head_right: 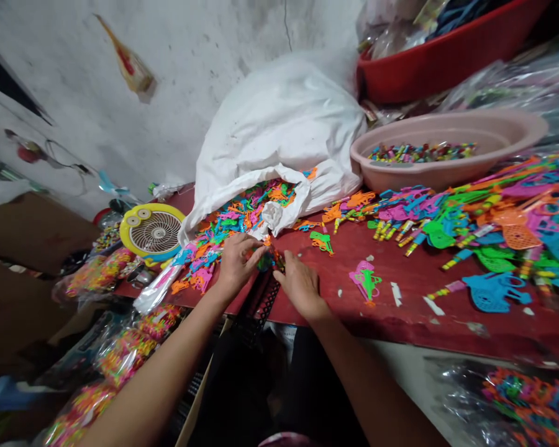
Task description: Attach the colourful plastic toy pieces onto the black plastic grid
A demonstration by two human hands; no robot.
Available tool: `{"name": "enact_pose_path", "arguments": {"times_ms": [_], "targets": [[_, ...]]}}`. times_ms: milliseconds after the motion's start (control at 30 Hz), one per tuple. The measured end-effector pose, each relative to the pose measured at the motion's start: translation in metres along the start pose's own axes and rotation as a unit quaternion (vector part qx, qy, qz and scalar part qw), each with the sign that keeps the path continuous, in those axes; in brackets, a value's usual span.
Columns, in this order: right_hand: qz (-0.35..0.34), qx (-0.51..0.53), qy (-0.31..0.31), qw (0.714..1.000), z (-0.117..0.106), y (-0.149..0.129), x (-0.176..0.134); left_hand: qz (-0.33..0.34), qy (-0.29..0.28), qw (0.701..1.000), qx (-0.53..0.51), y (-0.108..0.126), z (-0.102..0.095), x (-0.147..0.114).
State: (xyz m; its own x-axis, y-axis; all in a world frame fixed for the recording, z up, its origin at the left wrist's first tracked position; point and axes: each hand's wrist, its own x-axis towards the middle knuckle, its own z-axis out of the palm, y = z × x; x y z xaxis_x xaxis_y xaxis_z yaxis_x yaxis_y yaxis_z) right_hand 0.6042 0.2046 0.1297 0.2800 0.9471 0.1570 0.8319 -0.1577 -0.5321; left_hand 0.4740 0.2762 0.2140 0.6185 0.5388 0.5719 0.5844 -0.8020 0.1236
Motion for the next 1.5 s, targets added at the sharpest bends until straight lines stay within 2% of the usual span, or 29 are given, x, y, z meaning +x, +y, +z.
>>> {"name": "enact_pose_path", "arguments": {"times_ms": [100,233,333,433,500,567,667,767,800,833,933,1033,1200,1267,1367,1433,1500], "targets": [[-0.012,-0.001,-0.035,0.999,0.001,-0.004,0.006,0.010,0.006,1.000,-0.001,0.000,0.002,-0.001],[0.006,-0.025,-0.065,0.998,0.003,-0.006,0.007,0.010,0.018,1.000,-0.004,0.000,0.006,-0.005],[0.009,-0.030,-0.063,0.998,0.005,-0.006,0.005,0.004,0.031,0.999,-0.017,-0.001,0.011,-0.006],[0.013,-0.041,-0.061,0.997,0.005,-0.008,0.003,-0.003,0.021,1.000,-0.019,-0.002,0.011,-0.002],[0.014,-0.051,-0.058,0.997,0.006,-0.010,0.002,-0.002,0.001,1.000,-0.018,-0.001,0.008,0.002],[0.010,-0.058,-0.049,0.997,0.006,-0.012,0.002,0.000,0.004,1.000,-0.021,-0.002,0.001,0.002],[0.005,-0.059,-0.038,0.998,0.004,-0.012,0.000,-0.048,0.086,0.994,-0.044,-0.009,-0.005,-0.019],[0.002,-0.050,-0.021,0.999,0.002,-0.010,-0.007,-0.192,0.170,0.964,-0.071,-0.025,0.005,-0.062],[-0.002,-0.051,-0.010,0.999,0.002,-0.010,-0.011,-0.238,0.155,0.955,-0.080,-0.030,0.013,-0.078],[-0.007,-0.056,0.001,0.998,0.002,-0.011,-0.016,-0.247,0.106,0.958,-0.096,-0.035,0.021,-0.092],[-0.030,-0.097,0.019,0.995,0.004,-0.017,-0.032,-0.208,0.022,0.970,-0.125,-0.035,0.042,-0.122],[-0.057,-0.132,0.017,0.990,0.009,-0.022,-0.041,-0.192,-0.018,0.974,-0.119,-0.015,0.048,-0.128],[-0.080,-0.115,-0.015,0.990,0.005,-0.012,-0.029,-0.215,-0.054,0.970,-0.096,0.030,0.040,-0.120],[-0.093,-0.089,-0.023,0.991,-0.006,0.003,-0.025,-0.184,-0.068,0.978,-0.071,0.039,0.039,-0.121],[-0.096,-0.078,0.010,0.992,-0.032,0.040,-0.024,-0.103,-0.061,0.992,-0.046,0.033,0.042,-0.129],[-0.048,-0.109,0.064,0.991,-0.056,0.073,-0.024,-0.058,-0.071,0.995,-0.051,0.023,0.050,-0.136],[0.034,-0.164,0.130,0.977,-0.082,0.105,-0.024,-0.035,-0.075,0.995,-0.050,0.016,0.059,-0.139]]}}
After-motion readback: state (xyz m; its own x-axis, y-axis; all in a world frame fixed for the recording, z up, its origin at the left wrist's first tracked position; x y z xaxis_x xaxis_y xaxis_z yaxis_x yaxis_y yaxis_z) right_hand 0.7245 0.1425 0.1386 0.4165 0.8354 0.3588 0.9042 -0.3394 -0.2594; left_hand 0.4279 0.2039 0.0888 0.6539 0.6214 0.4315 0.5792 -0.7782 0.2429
